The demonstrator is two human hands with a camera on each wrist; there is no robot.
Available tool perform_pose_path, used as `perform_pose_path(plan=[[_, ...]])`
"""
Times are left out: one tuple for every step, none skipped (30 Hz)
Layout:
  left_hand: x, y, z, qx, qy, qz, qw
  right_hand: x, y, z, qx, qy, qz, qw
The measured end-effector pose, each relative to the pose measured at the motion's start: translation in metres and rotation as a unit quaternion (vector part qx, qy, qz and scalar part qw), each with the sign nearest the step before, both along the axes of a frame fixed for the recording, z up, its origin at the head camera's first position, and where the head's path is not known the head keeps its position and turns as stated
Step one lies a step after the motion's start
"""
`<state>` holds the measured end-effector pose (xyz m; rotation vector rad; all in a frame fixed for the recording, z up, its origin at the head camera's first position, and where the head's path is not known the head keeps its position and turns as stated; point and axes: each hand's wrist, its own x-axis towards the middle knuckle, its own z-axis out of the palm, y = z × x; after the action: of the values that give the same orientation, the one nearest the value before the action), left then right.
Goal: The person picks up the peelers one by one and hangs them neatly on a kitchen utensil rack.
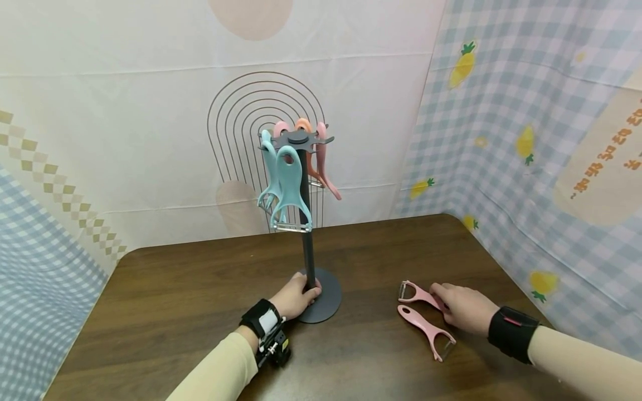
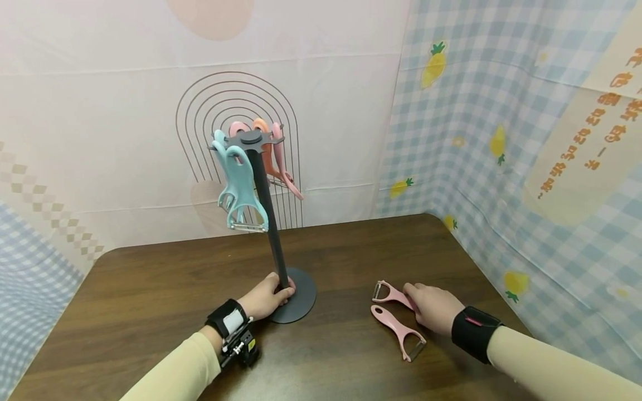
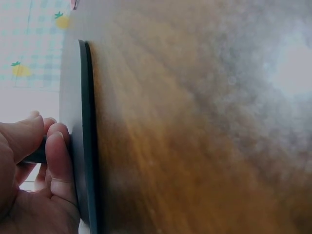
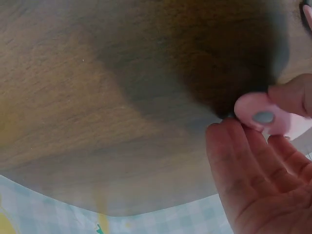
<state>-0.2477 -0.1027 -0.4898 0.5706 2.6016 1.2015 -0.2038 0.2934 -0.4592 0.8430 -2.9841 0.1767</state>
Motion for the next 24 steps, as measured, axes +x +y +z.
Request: perform_pose_path(plan=[[0.0, 0.0, 0.0, -0.001, 0.0, 0.001, 1.0, 0.0, 0.0, -0.001, 0.001, 0.001, -0.001, 1.0], [0.0, 0.0, 0.001, -0.002, 0.0, 0.002, 1.0, 0.0, 0.0, -0.002, 0.003, 0.001, -0.005, 1.0], [0.001, 0.0, 0.001, -0.003, 0.001, 0.003, 1.0, 0.0, 0.0, -0.003, 0.005, 0.002, -0.011, 1.0], [0.001, 0.0, 0.001, -0.003, 0.001, 0.004, 1.0, -0.001, 0.0, -0.004, 0.007, 0.004, -0.016, 1.0], [0.001, 0.0, 0.001, -0.003, 0.001, 0.003, 1.0, -0.001, 0.0, -0.005, 0.006, 0.007, -0.021, 1.0], [0.001, 0.0, 0.002, -0.003, 0.001, 0.004, 1.0, -0.001, 0.0, -0.006, 0.005, 0.011, -0.024, 1.0], [0.001, 0.0, 0.002, -0.003, 0.0, 0.005, 1.0, -0.002, 0.0, -0.006, 0.005, 0.018, -0.029, 0.999], [0.001, 0.0, 0.002, -0.002, -0.001, 0.006, 1.0, -0.002, 0.0, -0.007, 0.005, 0.026, -0.032, 0.999], [0.001, 0.0, 0.002, -0.002, 0.001, 0.005, 1.0, -0.003, 0.0, -0.008, 0.004, 0.038, -0.031, 0.999], [0.001, 0.0, 0.002, -0.002, 0.001, 0.006, 1.0, -0.004, 0.001, -0.009, 0.003, 0.049, -0.032, 0.998], [0.001, 0.0, 0.002, -0.002, 0.002, 0.006, 1.0, -0.004, 0.001, -0.01, 0.001, 0.06, -0.031, 0.998], [0.001, 0.0, 0.002, -0.003, 0.001, 0.008, 1.0, -0.005, 0.002, -0.011, 0.001, 0.071, -0.029, 0.997], [0.001, 0.0, 0.002, -0.003, 0.001, 0.007, 1.0, -0.005, 0.002, -0.012, 0.002, 0.08, -0.029, 0.996], [0.001, 0.0, 0.002, -0.004, 0.001, 0.007, 1.0, -0.006, 0.003, -0.013, 0.0, 0.087, -0.027, 0.996], [0.001, 0.0, 0.002, -0.004, 0.002, 0.007, 1.0, -0.006, 0.004, -0.014, -0.001, 0.092, -0.028, 0.995], [0.001, 0.0, 0.002, -0.004, 0.001, 0.008, 1.0, -0.007, 0.004, -0.015, -0.003, 0.094, -0.028, 0.995], [0.001, 0.0, 0.003, -0.004, 0.003, 0.007, 1.0, -0.008, 0.005, -0.016, -0.007, 0.096, -0.029, 0.995], [0.002, 0.0, 0.003, -0.004, 0.005, 0.006, 1.0, -0.009, 0.005, -0.017, -0.01, 0.096, -0.03, 0.995], [0.002, 0.0, 0.003, -0.003, 0.008, 0.005, 1.0, -0.009, 0.006, -0.019, -0.015, 0.097, -0.032, 0.995], [0.002, 0.001, 0.003, -0.003, 0.009, 0.006, 0.9999, -0.011, 0.006, -0.02, -0.02, 0.096, -0.035, 0.995], [0.002, 0.001, 0.003, -0.002, 0.013, 0.005, 0.9999, -0.012, 0.007, -0.021, -0.025, 0.095, -0.039, 0.994], [0.002, 0.001, 0.002, -0.003, 0.014, 0.005, 0.9999, -0.013, 0.008, -0.021, -0.029, 0.094, -0.042, 0.994], [0.002, 0.001, 0.002, -0.003, 0.014, 0.004, 0.9999, -0.014, 0.008, -0.022, -0.032, 0.093, -0.046, 0.994], [0.002, 0.001, 0.001, -0.003, 0.013, 0.004, 0.9999, -0.015, 0.009, -0.023, -0.035, 0.09, -0.051, 0.994]])
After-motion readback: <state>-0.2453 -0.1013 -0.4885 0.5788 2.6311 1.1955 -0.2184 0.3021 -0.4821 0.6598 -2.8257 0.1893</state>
